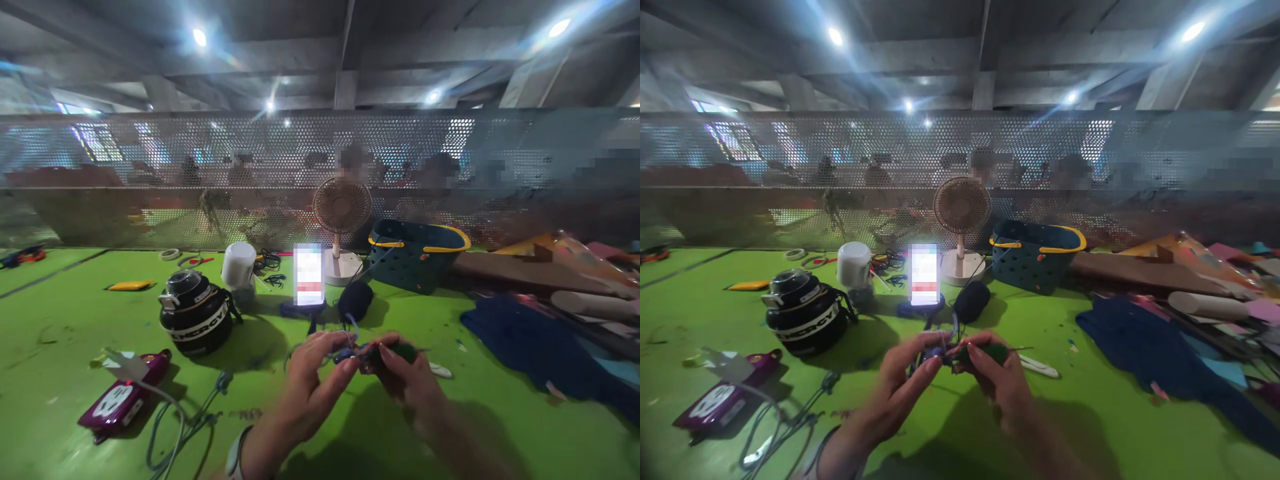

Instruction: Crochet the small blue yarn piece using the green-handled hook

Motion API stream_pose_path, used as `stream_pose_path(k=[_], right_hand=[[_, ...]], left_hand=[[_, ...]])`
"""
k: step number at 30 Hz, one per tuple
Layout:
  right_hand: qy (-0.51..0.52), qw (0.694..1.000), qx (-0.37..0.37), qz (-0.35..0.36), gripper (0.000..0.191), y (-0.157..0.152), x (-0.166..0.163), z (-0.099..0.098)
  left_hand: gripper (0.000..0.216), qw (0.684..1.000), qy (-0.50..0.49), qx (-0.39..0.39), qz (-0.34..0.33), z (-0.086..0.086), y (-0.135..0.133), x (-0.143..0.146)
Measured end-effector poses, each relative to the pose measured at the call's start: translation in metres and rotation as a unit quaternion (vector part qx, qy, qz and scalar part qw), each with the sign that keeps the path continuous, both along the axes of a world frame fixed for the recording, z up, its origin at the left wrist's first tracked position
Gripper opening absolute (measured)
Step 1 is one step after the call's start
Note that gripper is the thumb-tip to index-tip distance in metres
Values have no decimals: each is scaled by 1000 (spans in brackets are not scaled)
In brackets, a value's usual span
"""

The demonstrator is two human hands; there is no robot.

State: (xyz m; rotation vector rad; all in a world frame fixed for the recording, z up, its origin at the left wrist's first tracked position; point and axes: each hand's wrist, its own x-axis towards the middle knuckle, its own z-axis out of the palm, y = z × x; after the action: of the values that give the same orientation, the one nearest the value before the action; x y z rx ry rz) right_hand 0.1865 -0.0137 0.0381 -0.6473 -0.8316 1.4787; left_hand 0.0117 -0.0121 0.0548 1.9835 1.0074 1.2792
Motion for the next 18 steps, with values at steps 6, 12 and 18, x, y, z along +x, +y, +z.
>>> stream_pose_path(k=[6, 12, 18], right_hand=[[-58, 998, 7, -25, 12, -5, -3, -4], [-52, 998, -12, -44, 11, -2, 0, -8], [1, 998, -41, -37, 15, 4, 8, 0]], left_hand=[[34, 949, -222, -223, -33, -16, 5, 11], [44, 952, -181, -244, -47, -12, 2, 8], [43, 995, 101, 4, -28, -7, 5, -9]])
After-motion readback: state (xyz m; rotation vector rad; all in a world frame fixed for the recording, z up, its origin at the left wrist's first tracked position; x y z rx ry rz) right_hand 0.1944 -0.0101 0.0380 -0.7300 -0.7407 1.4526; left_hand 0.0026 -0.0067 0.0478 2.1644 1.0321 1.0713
